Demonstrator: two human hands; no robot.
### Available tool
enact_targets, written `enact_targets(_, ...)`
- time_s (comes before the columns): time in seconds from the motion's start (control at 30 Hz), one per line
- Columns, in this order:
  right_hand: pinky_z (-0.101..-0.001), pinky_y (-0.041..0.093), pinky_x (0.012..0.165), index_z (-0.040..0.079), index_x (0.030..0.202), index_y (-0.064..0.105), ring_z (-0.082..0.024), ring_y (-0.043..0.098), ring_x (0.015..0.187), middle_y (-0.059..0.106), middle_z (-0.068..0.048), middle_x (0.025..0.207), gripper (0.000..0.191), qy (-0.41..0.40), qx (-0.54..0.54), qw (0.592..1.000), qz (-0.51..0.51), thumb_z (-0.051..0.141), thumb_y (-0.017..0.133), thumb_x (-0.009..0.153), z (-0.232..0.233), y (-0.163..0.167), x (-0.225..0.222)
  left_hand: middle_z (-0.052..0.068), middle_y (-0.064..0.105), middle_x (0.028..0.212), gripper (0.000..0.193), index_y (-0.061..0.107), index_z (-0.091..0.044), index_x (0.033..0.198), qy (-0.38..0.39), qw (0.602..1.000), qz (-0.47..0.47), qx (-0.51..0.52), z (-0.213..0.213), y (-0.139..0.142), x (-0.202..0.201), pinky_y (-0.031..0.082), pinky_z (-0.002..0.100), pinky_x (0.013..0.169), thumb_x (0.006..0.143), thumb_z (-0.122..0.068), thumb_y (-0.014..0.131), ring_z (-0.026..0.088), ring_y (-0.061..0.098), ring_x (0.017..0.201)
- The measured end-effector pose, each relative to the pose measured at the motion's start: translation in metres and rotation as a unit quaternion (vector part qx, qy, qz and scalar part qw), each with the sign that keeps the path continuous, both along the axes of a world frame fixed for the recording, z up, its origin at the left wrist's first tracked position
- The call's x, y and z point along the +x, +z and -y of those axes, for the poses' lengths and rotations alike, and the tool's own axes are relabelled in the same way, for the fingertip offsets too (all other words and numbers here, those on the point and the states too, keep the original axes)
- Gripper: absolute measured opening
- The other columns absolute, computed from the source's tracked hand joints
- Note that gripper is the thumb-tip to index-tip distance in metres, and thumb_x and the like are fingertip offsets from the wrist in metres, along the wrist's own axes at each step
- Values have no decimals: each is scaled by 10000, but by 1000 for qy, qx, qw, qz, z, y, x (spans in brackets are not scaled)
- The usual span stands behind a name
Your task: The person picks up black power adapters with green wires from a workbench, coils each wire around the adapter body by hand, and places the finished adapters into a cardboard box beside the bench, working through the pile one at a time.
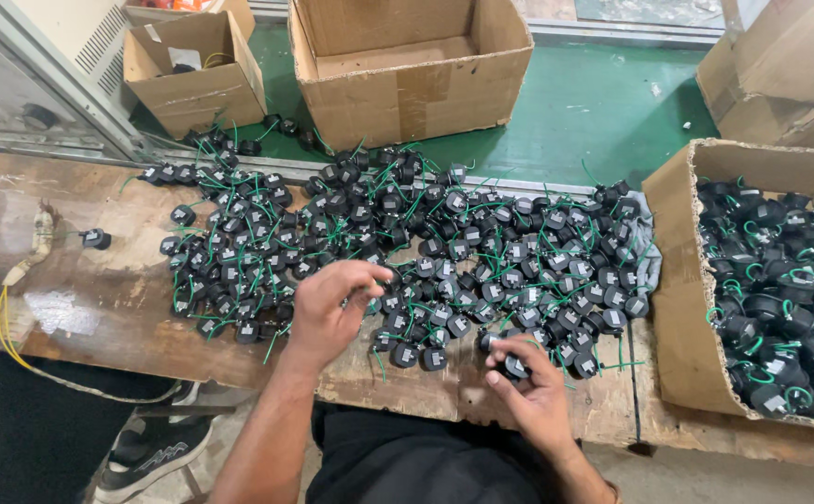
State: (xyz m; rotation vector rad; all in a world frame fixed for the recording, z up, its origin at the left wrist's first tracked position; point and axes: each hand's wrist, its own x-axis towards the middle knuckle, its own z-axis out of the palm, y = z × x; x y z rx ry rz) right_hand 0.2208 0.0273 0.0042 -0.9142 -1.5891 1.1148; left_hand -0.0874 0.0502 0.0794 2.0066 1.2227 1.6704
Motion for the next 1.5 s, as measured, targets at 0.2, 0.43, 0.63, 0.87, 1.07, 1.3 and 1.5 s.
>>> enact_targets(0.2, -310, 465, 989, 15, 1298, 554, -206, 572, 1134, 564, -64, 1169, 625, 86, -47, 995, 5, 64, 816, 733, 8, 6, -27, 80, 759, 965, 147, 648, -69, 962, -171, 983, 54, 39, 23, -13, 70, 616, 350, 755, 888, -9, 760, 254, 770, 856)
enact_targets(0.43, -331, 493, 974, 36, 1050, 671, -228, 626, 1091, 642, -71, 1124, 362, 112, 34, 991, 71, 96, 891, 769, 22, -18, -22, 79, 752, 1008, 157, 706, -41, 987, -192, 979, 5, 62, 35, -30, 86, 605, 375, 780, 848, -33, 778, 268, 752, 886)
enact_targets(0.63, -319, 522, 883, 23, 1049, 695, -225, 641, 1035, 613, -89, 1128, 358, 55, 2, 997, 58, 55, 856, 731, 17, -19, -26, 100, 753, 1060, 184, 708, -33, 925, -209, 977, 28, -29, 45, -48, 76, 584, 380, 875, 809, -97, 837, 274, 722, 996)
enact_targets(0.87, -307, 576, 734, 36, 1007, 709, -231, 671, 968, 605, -83, 1119, 383, 61, -2, 987, 149, 78, 888, 672, 22, -5, -32, 50, 738, 885, 272, 685, -45, 829, -145, 968, 130, -155, 51, -60, 94, 572, 350, 766, 758, -153, 924, 218, 707, 862)
enact_targets(1.07, -354, 531, 867, 63, 848, 628, -237, 640, 1001, 590, -83, 1031, 343, 46, 52, 993, 98, 99, 929, 686, 23, -2, -32, 63, 760, 984, 220, 690, -85, 810, -57, 996, 34, -58, 18, -36, 45, 565, 370, 847, 771, -190, 879, 264, 734, 938)
enact_targets(1.3, -359, 515, 864, 73, 788, 566, -231, 636, 978, 592, -82, 1016, 362, 72, 53, 993, 76, 97, 918, 710, 25, -4, -29, 139, 621, 1334, 182, 792, -74, 826, 160, 947, -250, -122, -41, -31, 28, 458, 471, 995, 681, -170, 845, 362, 523, 1263)
enact_targets(1.5, -355, 530, 864, 74, 799, 553, -212, 653, 963, 580, -86, 1037, 347, 73, 27, 997, 29, 103, 897, 760, 25, -11, -22, 86, 688, 1291, 95, 795, -106, 844, 196, 961, -183, -66, -32, -26, 25, 497, 448, 999, 753, -99, 821, 331, 595, 1235)
